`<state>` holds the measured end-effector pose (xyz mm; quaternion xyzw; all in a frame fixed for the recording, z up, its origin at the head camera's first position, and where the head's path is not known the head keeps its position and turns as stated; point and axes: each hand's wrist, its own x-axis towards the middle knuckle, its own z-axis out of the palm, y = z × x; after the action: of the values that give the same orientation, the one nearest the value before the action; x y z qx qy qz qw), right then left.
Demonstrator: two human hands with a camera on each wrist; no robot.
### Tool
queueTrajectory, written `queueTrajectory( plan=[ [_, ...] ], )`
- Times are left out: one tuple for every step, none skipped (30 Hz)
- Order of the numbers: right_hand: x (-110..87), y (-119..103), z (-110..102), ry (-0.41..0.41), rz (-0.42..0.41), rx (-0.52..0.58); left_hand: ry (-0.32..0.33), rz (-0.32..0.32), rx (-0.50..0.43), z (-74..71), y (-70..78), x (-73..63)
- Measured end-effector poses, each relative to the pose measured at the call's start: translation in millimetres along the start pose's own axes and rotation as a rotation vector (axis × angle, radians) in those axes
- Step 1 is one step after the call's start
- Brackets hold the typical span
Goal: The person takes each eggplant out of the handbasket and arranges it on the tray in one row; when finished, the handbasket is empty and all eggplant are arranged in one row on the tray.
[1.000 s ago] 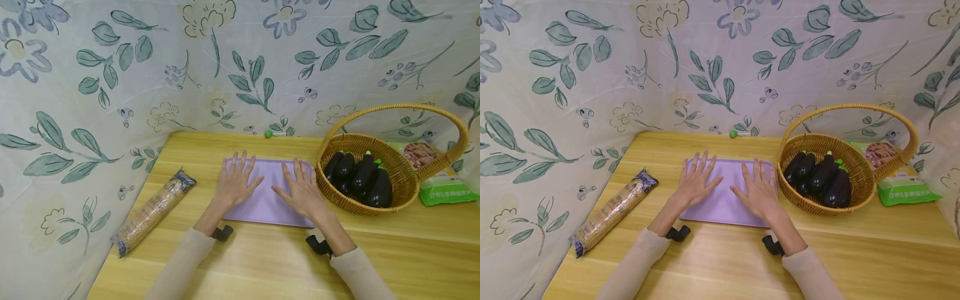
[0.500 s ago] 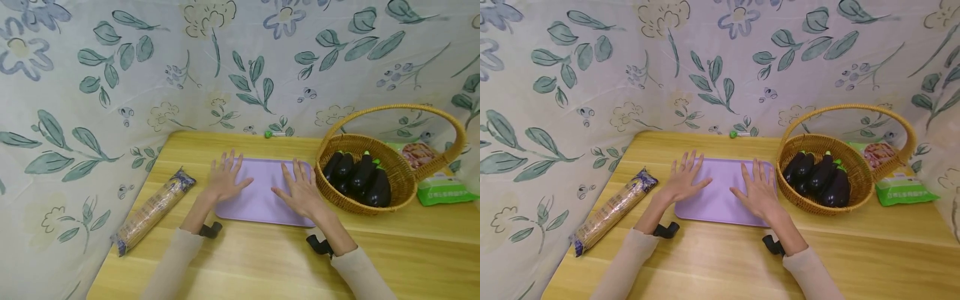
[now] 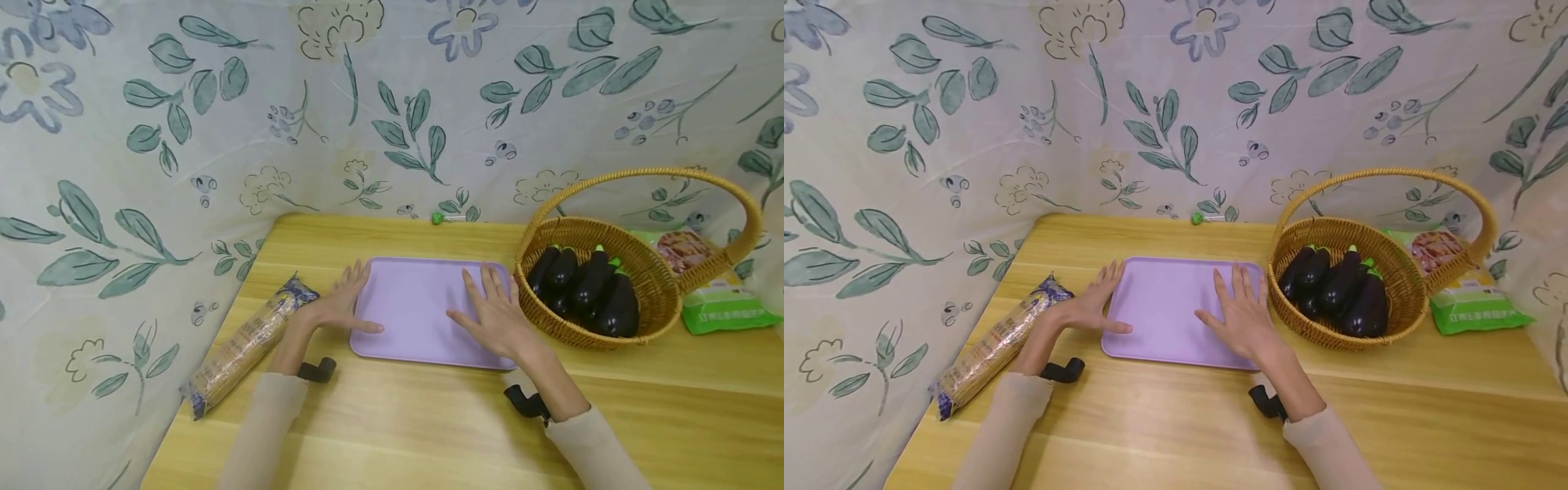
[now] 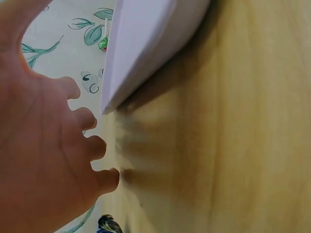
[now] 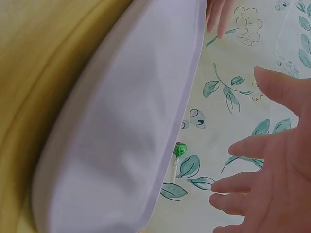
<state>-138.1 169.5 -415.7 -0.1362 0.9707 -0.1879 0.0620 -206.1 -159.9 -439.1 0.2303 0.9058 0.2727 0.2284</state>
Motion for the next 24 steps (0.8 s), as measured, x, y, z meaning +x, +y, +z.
queueTrajectory(
  plan=[
    [-0.6,-0.2,-0.1,0.001,-0.003,-0.002,-0.008,-0.002,0.003,0.5,-1.9,0.2],
    [-1.3,-0.4,-0.3,0.003,-0.006,-0.005,-0.017,-0.005,0.006,1.0,-3.6,0.2],
    [-1.9,-0.8,-0.7,0.002,-0.008,-0.005,-0.024,-0.008,0.013,1.2,-5.1,0.1],
    [-2.6,-1.1,-1.0,0.002,-0.011,-0.006,-0.029,-0.006,0.016,1.4,-6.3,0.2],
    [-3.5,-1.4,-1.4,0.000,-0.012,-0.006,-0.033,-0.004,0.024,1.7,-7.5,0.4],
    [-4.4,-1.9,-2.0,-0.002,-0.014,-0.003,-0.037,-0.003,0.033,1.8,-8.3,0.4],
    [-5.4,-2.2,-2.5,-0.004,-0.014,0.001,-0.041,-0.002,0.033,1.8,-8.6,0.3],
    [-6.3,-2.5,-3.2,-0.008,-0.015,0.005,-0.046,-0.002,0.033,1.7,-9.0,0.1],
    [-7.3,-2.7,-3.8,-0.013,-0.016,0.010,-0.050,-0.004,0.031,1.7,-9.3,0.1],
    [-8.2,-2.7,-4.4,-0.016,-0.019,0.017,-0.053,-0.005,0.031,1.6,-9.5,0.3],
    [-9.1,-2.6,-5.0,-0.022,-0.020,0.023,-0.055,-0.006,0.033,1.6,-9.7,0.5],
    [-9.8,-2.4,-5.6,-0.026,-0.020,0.027,-0.056,-0.008,0.038,1.7,-10.2,0.7],
    [-10.5,-2.2,-6.0,-0.030,-0.021,0.030,-0.054,-0.007,0.042,2.1,-11.0,1.0],
    [-11.2,-2.0,-6.4,-0.034,-0.022,0.035,-0.053,-0.008,0.044,2.2,-11.4,0.9],
    [-11.7,-1.7,-6.8,-0.037,-0.022,0.038,-0.051,-0.007,0.048,2.6,-12.1,0.9],
    [-12.5,-1.4,-7.6,-0.042,-0.021,0.044,-0.050,-0.007,0.054,3.1,-12.9,1.0],
    [-13.3,-1.3,-8.5,-0.046,-0.021,0.049,-0.048,-0.006,0.059,3.5,-14.0,1.2],
    [-14.2,-1.0,-9.4,-0.048,-0.020,0.055,-0.047,-0.008,0.065,3.9,-14.6,1.3],
    [-15.2,-0.9,-10.5,-0.050,-0.023,0.063,-0.047,-0.006,0.066,4.0,-14.5,1.0],
    [-16.4,-0.6,-11.6,-0.051,-0.025,0.071,-0.048,-0.007,0.070,4.1,-14.7,1.1],
    [-17.8,-0.3,-13.1,-0.054,-0.028,0.081,-0.049,-0.006,0.073,4.5,-15.0,1.2],
    [-19.5,-0.2,-14.8,-0.057,-0.031,0.093,-0.051,-0.005,0.076,4.6,-15.1,1.3],
    [-21.2,0.1,-16.2,-0.058,-0.035,0.106,-0.052,-0.002,0.076,4.8,-15.4,1.4],
    [-23.2,0.7,-17.9,-0.060,-0.040,0.123,-0.054,-0.001,0.079,5.0,-15.3,1.3]
  ],
)
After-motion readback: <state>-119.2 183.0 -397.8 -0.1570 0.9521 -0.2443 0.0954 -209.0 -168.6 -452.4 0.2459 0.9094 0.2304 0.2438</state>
